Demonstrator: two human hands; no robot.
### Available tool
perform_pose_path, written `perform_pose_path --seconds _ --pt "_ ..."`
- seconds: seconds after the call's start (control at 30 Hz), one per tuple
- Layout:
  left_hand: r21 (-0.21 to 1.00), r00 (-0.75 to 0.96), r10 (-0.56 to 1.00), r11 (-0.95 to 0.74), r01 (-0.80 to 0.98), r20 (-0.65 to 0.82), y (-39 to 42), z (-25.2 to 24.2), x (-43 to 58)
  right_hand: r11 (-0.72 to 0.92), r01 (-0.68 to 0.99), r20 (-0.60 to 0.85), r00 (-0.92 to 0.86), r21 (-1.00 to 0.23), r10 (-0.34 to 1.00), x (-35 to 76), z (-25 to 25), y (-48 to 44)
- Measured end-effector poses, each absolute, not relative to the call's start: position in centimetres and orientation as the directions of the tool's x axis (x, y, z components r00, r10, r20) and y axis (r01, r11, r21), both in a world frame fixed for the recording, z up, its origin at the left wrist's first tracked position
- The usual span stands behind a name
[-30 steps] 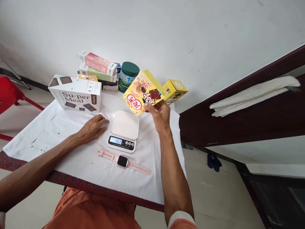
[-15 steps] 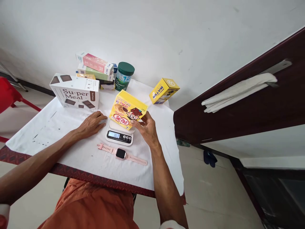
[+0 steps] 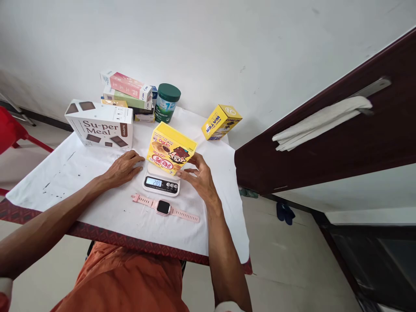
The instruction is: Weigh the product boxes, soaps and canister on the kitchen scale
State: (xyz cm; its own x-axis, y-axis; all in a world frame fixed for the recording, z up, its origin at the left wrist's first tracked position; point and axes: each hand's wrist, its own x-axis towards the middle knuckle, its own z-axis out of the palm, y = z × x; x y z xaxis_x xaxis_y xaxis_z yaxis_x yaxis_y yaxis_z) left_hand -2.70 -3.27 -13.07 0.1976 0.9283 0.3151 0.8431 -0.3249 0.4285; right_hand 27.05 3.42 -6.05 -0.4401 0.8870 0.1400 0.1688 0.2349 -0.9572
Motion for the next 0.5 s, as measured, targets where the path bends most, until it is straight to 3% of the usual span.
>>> perform_pose_path --seconds 0.17,0.5 --pt "0.419 0.2 0.925 -0.329 0.846 0.322 -3.3 -13.1 -2.7 0.25 0.074 0.21 -0.343 -0.966 0.915 28.4 -5.7 3.4" --pt "0.415 0.195 0.926 -0.323 0.85 0.322 -3.3 -13.1 -2.7 0.249 0.18 0.169 -0.369 -0.952 0.914 27.3 -6.3 3.5"
